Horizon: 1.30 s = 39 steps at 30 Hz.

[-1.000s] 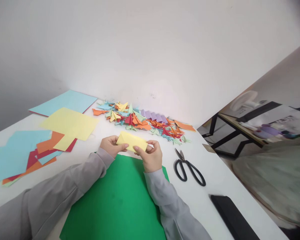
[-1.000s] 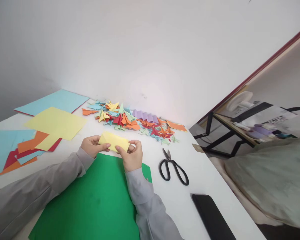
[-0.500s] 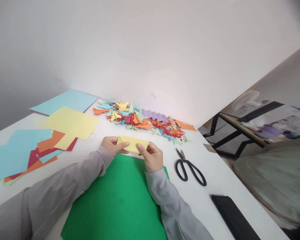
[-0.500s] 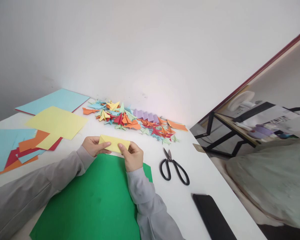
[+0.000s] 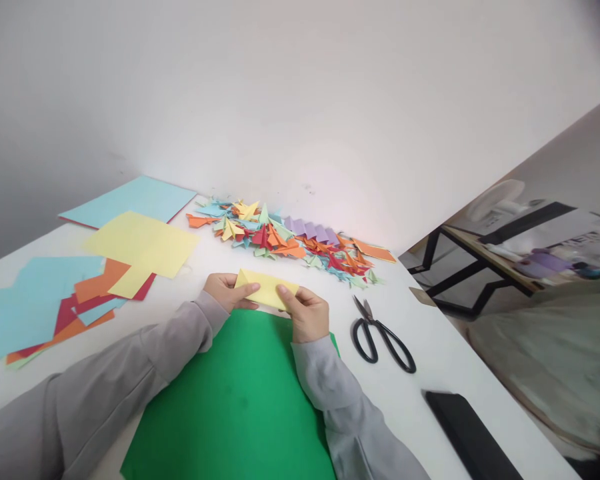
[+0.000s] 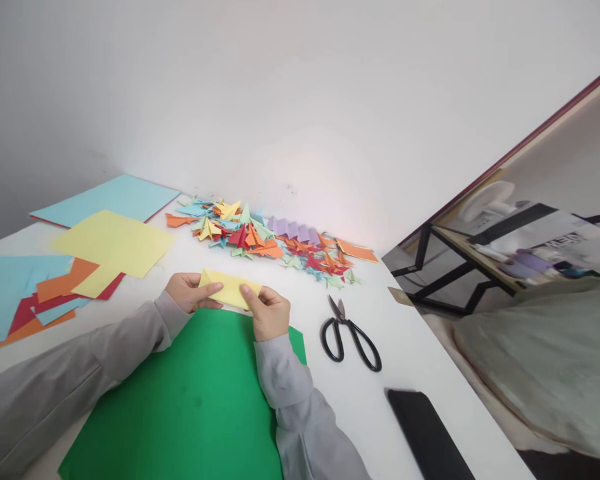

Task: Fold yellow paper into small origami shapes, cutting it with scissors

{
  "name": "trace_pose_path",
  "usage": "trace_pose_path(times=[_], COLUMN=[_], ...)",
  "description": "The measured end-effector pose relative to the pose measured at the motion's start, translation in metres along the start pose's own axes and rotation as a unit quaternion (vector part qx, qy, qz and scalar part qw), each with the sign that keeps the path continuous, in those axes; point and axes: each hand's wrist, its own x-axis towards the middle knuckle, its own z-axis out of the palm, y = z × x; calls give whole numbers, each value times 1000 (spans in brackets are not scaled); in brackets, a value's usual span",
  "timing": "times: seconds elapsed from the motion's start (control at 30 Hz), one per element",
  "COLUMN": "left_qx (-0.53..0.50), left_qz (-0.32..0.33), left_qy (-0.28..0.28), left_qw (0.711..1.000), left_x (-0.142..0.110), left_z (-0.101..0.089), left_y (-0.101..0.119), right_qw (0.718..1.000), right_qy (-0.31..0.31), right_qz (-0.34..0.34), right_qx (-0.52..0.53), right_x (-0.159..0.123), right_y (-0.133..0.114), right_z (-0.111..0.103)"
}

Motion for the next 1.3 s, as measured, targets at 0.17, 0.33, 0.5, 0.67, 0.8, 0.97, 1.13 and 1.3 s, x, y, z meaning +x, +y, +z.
trace_pose_path(times=[0.17, 0.33, 0.5, 0.67, 0.8, 0.97, 1.13, 1.3], left_qx=[-2, 3, 7, 9, 4, 7, 7, 8], left_qz=[3, 1, -4, -3, 2, 7, 5, 19], left_qy=[4, 5, 5, 4, 8, 13, 8, 5], left_qw=[1000, 1000, 1000, 1000, 1000, 1000, 1000, 1000], left_x=[1, 1, 0, 0, 0, 0, 0, 1], left_z=[0, 0, 0, 0, 0, 0, 0, 0], left_y=[-1, -1, 0, 0, 0, 0, 0, -2], right_qw=[1000, 1000, 1000, 1000, 1000, 1000, 1000, 1000], right_qy=[6, 7, 7, 12, 12, 12, 13, 16], right_qz=[12, 12, 11, 16, 18, 5, 8, 16], right_qx=[4, 5, -6, -2, 3, -13, -7, 15], right_x=[0, 0, 1, 2, 1, 1, 2, 3], right_y=[0, 2, 3, 4, 4, 3, 5, 8], right_z=[0, 0, -1, -1, 0, -1, -1, 0])
